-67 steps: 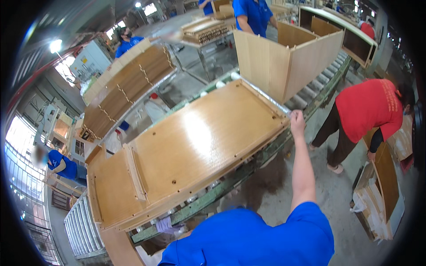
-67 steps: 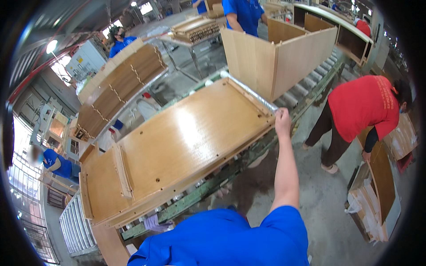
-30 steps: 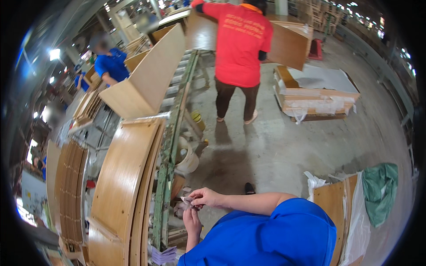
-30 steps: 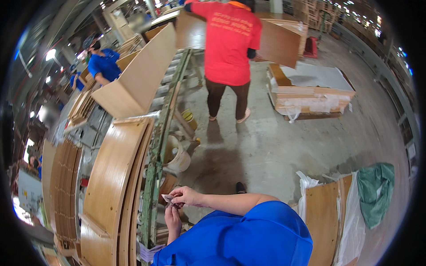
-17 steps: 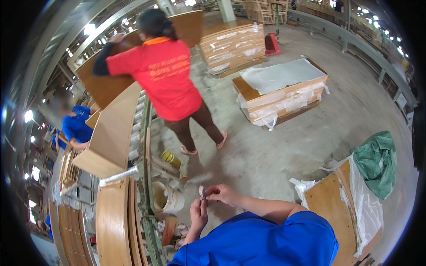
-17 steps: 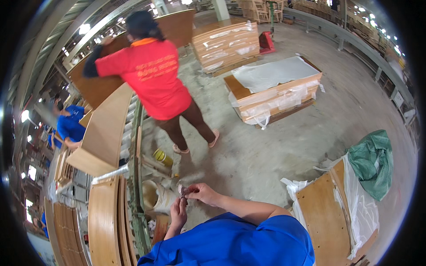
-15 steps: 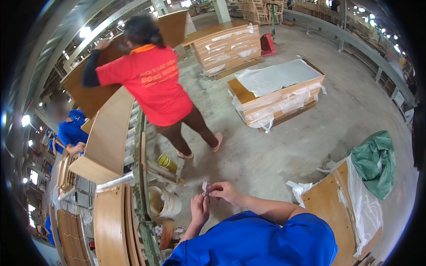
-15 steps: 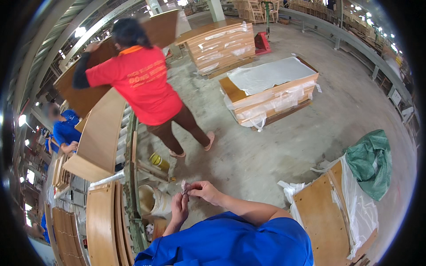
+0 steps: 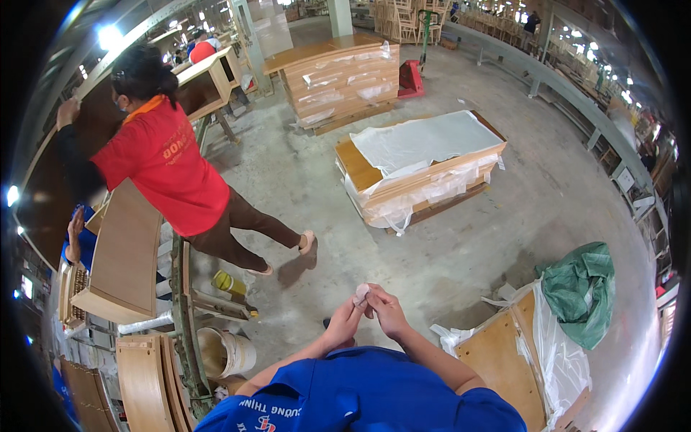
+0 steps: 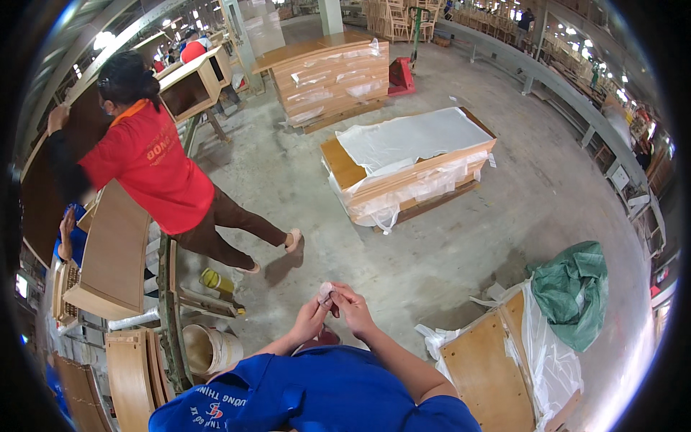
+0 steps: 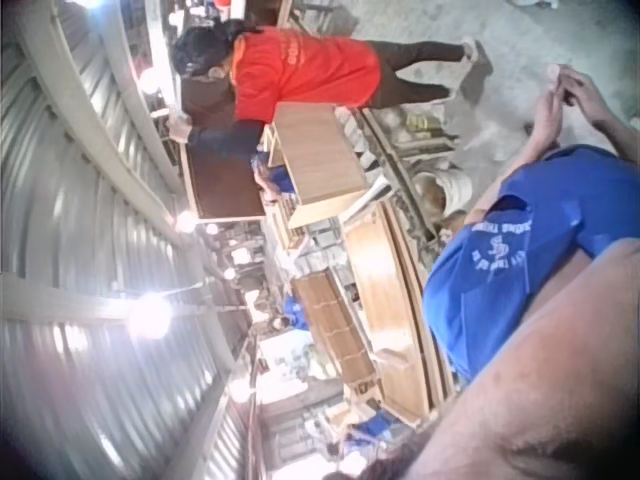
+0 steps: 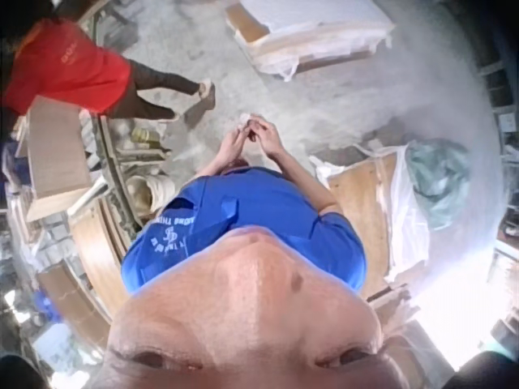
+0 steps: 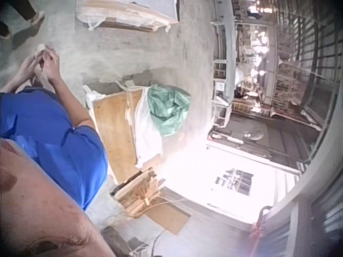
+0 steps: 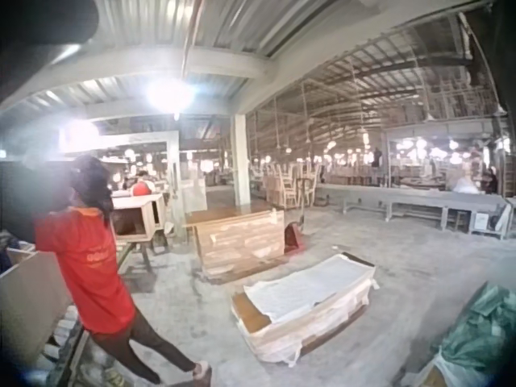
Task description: The person removes protective plastic wrap from a wooden panel and wipes its surface with a cloth. They then place the panel on a conveyor and continue wiping it while other workers handle nearby panels.
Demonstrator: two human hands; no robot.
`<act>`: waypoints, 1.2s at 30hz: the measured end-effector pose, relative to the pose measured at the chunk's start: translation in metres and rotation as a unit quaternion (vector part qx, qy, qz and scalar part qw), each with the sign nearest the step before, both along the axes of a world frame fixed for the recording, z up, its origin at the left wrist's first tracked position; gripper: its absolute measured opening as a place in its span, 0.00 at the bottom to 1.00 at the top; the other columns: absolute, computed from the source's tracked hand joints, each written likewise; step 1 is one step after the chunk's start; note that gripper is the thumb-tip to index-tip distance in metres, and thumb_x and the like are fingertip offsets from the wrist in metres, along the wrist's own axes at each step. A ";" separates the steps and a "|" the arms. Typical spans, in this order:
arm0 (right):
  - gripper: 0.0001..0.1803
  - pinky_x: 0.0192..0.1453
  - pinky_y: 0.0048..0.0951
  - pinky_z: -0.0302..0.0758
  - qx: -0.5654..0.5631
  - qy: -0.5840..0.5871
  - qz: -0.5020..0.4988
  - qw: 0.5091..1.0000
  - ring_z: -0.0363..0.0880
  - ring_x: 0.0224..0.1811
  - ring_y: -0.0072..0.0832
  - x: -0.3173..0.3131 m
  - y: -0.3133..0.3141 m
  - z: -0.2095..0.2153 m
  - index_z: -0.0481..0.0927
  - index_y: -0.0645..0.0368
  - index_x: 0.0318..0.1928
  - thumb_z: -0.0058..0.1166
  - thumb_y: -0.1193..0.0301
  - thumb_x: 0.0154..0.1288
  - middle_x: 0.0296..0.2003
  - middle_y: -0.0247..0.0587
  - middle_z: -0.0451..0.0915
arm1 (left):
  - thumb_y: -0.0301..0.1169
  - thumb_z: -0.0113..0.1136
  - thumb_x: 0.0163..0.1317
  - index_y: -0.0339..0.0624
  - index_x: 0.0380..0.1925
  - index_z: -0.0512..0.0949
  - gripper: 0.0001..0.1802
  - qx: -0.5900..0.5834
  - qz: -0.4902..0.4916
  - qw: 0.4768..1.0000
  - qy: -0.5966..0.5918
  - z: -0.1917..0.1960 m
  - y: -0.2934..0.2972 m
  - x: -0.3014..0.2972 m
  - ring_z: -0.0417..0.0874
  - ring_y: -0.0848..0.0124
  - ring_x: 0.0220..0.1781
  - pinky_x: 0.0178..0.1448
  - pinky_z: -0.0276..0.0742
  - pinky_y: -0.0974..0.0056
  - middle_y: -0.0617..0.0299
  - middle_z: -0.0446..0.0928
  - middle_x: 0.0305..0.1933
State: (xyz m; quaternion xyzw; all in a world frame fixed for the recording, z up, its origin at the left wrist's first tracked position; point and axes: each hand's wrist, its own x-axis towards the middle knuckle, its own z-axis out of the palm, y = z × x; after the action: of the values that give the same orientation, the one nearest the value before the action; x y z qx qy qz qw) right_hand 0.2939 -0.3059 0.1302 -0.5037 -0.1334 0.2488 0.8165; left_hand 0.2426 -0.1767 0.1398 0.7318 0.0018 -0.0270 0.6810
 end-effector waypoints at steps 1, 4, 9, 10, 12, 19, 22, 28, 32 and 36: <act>0.14 0.30 0.22 0.66 0.001 -0.003 0.009 1.000 0.68 0.27 0.21 0.011 0.004 -0.002 0.76 0.67 0.42 0.41 0.69 0.69 0.44 0.34 0.71 | 0.36 0.42 0.68 0.36 0.33 0.71 0.14 0.029 -0.006 0.999 0.013 -0.004 0.008 0.013 0.75 0.73 0.34 0.40 0.71 0.67 0.60 0.75 0.30; 0.15 0.32 0.23 0.67 -0.010 -0.031 0.013 0.999 0.69 0.26 0.23 0.050 0.024 -0.003 0.76 0.66 0.44 0.40 0.67 0.69 0.39 0.36 0.73 | 0.35 0.43 0.68 0.38 0.30 0.72 0.14 0.067 -0.010 0.998 0.003 -0.004 0.030 0.053 0.76 0.71 0.31 0.37 0.70 0.65 0.60 0.75 0.26; 0.19 0.35 0.24 0.68 -0.027 -0.042 0.026 0.998 0.70 0.29 0.23 0.121 0.059 0.001 0.74 0.67 0.47 0.39 0.63 0.70 0.35 0.36 0.75 | 0.33 0.42 0.67 0.39 0.29 0.73 0.13 0.174 -0.073 0.967 -0.173 0.002 0.082 0.142 0.75 0.63 0.29 0.37 0.70 0.61 0.58 0.75 0.25; 0.20 0.36 0.24 0.68 -0.029 -0.044 0.024 0.998 0.71 0.29 0.23 0.137 0.067 0.003 0.74 0.67 0.47 0.39 0.62 0.70 0.34 0.36 0.75 | 0.32 0.42 0.66 0.39 0.29 0.73 0.12 0.181 -0.092 0.962 -0.183 0.003 0.094 0.162 0.76 0.62 0.29 0.38 0.70 0.60 0.57 0.75 0.25; 0.18 0.37 0.23 0.69 -0.042 -0.062 0.003 0.997 0.71 0.30 0.21 0.172 0.083 0.000 0.74 0.65 0.47 0.40 0.63 0.69 0.32 0.35 0.74 | 0.32 0.42 0.66 0.39 0.29 0.73 0.12 0.170 -0.137 0.962 -0.165 0.002 0.114 0.199 0.76 0.63 0.31 0.39 0.70 0.60 0.58 0.75 0.27; 0.12 0.39 0.22 0.71 -0.076 -0.122 0.000 0.990 0.74 0.34 0.21 0.248 0.135 -0.010 0.78 0.60 0.44 0.45 0.71 0.66 0.47 0.37 0.72 | 0.31 0.48 0.65 0.36 0.32 0.73 0.09 0.016 -0.222 0.975 0.012 -0.022 0.170 0.280 0.75 0.73 0.33 0.40 0.72 0.66 0.62 0.75 0.29; 0.12 0.41 0.22 0.71 -0.083 0.014 0.106 0.991 0.76 0.34 0.21 0.283 0.140 -0.012 0.79 0.60 0.44 0.45 0.70 0.66 0.40 0.33 0.77 | 0.32 0.46 0.67 0.37 0.34 0.74 0.11 0.002 -0.190 0.977 0.097 -0.037 0.187 0.299 0.74 0.75 0.30 0.37 0.71 0.68 0.63 0.73 0.26; 0.12 0.37 0.29 0.73 -0.416 -0.146 -0.090 0.893 0.78 0.30 0.30 0.410 0.142 -0.103 0.79 0.61 0.37 0.54 0.67 0.56 0.30 0.41 0.79 | 0.36 0.45 0.68 0.38 0.34 0.74 0.13 -0.056 0.043 0.991 0.115 -0.061 0.232 0.340 0.67 0.79 0.23 0.29 0.67 0.71 0.67 0.66 0.19; 0.11 0.39 0.35 0.73 -0.448 -0.202 -0.146 0.858 0.78 0.34 0.39 0.518 0.144 -0.152 0.79 0.60 0.34 0.55 0.66 0.52 0.31 0.47 0.79 | 0.37 0.45 0.68 0.37 0.32 0.73 0.14 -0.026 0.212 0.968 0.134 -0.070 0.262 0.364 0.65 0.80 0.20 0.25 0.65 0.71 0.68 0.63 0.17; 0.10 0.41 0.37 0.73 -0.563 -0.176 -0.111 0.800 0.78 0.36 0.40 0.618 0.151 -0.191 0.78 0.59 0.32 0.54 0.66 0.53 0.32 0.45 0.79 | 0.38 0.45 0.68 0.36 0.31 0.73 0.15 -0.020 0.340 0.923 0.176 -0.079 0.267 0.379 0.63 0.80 0.19 0.25 0.64 0.71 0.68 0.63 0.16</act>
State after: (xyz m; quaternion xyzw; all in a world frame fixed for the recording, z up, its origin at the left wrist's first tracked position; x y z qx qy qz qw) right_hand 0.9114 -0.1548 -0.0607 -0.9209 -0.0544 0.0949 0.3742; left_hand 0.6212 0.0899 0.0612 0.6567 0.3700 0.0780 0.6525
